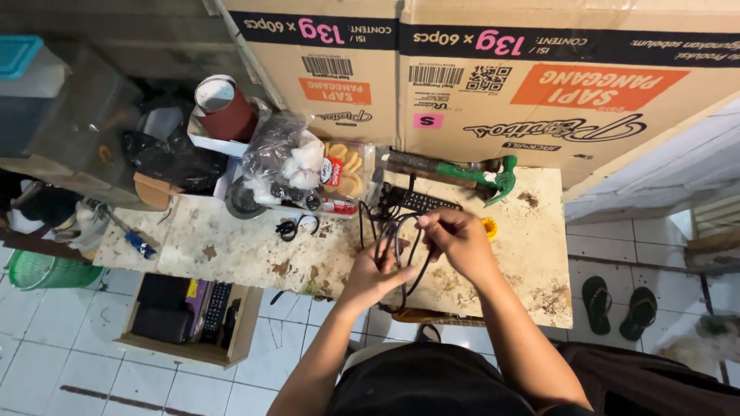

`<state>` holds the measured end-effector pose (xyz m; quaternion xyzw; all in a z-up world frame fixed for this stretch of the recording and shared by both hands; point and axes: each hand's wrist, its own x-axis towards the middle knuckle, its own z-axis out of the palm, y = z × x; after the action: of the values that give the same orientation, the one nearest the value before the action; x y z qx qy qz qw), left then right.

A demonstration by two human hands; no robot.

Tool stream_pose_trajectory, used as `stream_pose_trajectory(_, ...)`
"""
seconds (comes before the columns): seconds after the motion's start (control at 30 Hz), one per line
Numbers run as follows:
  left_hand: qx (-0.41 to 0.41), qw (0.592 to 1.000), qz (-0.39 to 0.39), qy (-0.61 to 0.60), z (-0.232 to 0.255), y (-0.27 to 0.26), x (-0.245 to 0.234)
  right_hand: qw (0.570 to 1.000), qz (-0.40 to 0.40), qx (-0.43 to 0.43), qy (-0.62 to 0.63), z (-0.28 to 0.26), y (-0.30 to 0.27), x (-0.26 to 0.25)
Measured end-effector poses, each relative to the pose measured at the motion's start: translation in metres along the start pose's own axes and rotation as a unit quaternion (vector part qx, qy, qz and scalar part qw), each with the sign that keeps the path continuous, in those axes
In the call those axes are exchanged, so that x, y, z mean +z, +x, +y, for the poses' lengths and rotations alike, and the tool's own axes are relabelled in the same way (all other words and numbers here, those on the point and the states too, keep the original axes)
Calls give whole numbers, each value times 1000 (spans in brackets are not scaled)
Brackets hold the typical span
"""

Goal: The person organizes various electronic items and cables, moving them between a desk surface, drawers, and a yellow basket.

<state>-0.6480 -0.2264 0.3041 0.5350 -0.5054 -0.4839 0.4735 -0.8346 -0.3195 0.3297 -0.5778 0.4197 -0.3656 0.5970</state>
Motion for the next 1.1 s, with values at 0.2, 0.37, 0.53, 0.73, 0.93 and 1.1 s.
stream_pose_trajectory(0.2,14,997,-3,-73,-9,3,18,998,-9,24,51,-6,-5,18)
stream_pose_trajectory(0.37,47,995,-30,-79,-22,8,17,992,-60,-94,54,21,0,16)
stream_pose_trajectory(0.53,34,994,-42,-98,-33,11,-2,996,-19,-67,57,73,31,-17)
stream_pose_trajectory(0.73,41,956,-44,-287,-58,3,-22,965,-39,240,97,121,36,2)
stream_pose_trajectory(0.93,-16,944,51,-326,-56,-8,-42,954,-151,192,174,130,36,33)
stream_pose_trajectory(1.1,-100,963,222,-115,-32,-14,-45,984,-173,21,38,95,21,34)
